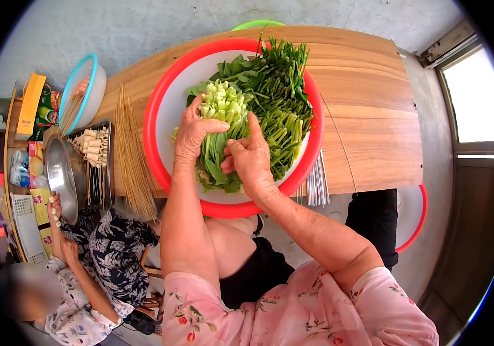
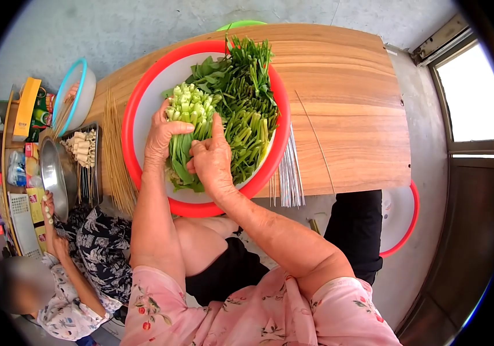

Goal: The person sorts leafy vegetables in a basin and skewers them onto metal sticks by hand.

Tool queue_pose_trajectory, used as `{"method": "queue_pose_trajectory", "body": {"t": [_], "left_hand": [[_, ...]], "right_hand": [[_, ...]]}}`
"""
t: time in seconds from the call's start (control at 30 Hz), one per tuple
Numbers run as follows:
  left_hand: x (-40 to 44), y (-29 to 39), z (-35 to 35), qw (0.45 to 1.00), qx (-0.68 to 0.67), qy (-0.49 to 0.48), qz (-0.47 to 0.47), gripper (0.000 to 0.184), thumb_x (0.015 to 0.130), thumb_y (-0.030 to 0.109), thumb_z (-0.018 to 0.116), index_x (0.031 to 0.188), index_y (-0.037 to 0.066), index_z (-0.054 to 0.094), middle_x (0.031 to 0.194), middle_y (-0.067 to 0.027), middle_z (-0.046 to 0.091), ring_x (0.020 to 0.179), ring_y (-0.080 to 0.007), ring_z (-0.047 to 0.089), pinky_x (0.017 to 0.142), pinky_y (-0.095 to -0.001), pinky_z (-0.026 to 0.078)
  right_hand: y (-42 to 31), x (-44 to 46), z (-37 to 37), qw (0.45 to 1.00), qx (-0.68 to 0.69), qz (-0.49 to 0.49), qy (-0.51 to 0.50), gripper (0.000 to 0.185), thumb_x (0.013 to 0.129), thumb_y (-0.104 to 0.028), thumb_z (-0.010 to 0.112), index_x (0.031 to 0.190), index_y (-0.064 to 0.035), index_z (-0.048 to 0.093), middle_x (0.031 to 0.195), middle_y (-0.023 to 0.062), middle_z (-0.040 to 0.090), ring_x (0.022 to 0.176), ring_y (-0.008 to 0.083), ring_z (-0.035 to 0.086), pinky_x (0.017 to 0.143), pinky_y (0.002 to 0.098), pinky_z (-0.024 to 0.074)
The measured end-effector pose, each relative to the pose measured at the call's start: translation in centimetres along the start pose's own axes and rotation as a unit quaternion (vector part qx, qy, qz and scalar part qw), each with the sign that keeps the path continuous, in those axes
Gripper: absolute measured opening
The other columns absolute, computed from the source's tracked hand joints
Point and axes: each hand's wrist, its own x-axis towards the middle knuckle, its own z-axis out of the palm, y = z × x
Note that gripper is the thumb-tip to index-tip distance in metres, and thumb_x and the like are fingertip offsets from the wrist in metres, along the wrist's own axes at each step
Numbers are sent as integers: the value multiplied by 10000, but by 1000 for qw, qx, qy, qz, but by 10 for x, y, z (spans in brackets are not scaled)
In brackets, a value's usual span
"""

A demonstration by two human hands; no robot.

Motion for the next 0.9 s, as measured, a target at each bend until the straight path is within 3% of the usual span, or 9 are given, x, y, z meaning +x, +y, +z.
{"method": "queue_pose_trajectory", "body": {"t": [0.27,0.37,0.47,0.53,0.6,0.8,0.9], "left_hand": [[0,-1,-2,1000,-21,11,-3,626,541,26,709,1149,21,557,975,-72,641,888,-176,604,837,-304,475],[1,-1,-2,1000,-30,2,-5,614,545,21,706,1142,20,561,969,-71,643,883,-176,606,833,-298,476],[0,-1,-3,1000,-28,-2,-4,601,551,16,702,1136,19,565,962,-68,644,875,-175,607,827,-291,476],[2,-3,-3,1000,-23,0,1,595,553,14,700,1133,19,567,960,-67,645,871,-174,608,823,-288,477],[3,-6,-5,999,-38,1,-2,595,553,14,701,1133,22,568,963,-69,644,877,-177,605,834,-290,468],[4,-7,-8,1000,-19,-9,0,661,556,6,701,1192,-1,522,1017,-94,635,921,-198,608,882,-308,460],[5,-9,-8,1000,-22,-1,2,617,536,43,718,1134,14,567,973,-80,640,900,-189,593,868,-298,442]], "right_hand": [[-7,-4,2,998,48,34,37,751,864,11,503,1467,-77,65,744,80,548,489,133,537,445,266,483],[2,-12,-7,996,-22,-82,22,683,862,6,503,1445,-41,152,722,71,556,487,114,528,449,251,475],[-1,-14,-5,996,-53,-71,-30,654,863,-2,508,1431,-23,185,706,66,556,481,112,526,449,252,473],[-9,-14,0,995,-80,-50,-31,687,865,-4,503,1446,-27,138,699,72,560,469,127,528,448,260,473],[-15,-12,7,999,-23,39,-27,733,867,-6,495,1459,-34,65,687,80,560,462,151,537,435,282,479],[-13,1,9,996,3,82,-41,797,875,-11,485,1453,-40,-63,696,94,561,471,177,550,412,311,489],[-9,-4,13,998,-12,68,-8,811,881,-17,483,1450,-51,-95,715,99,562,478,177,553,416,307,491]]}}
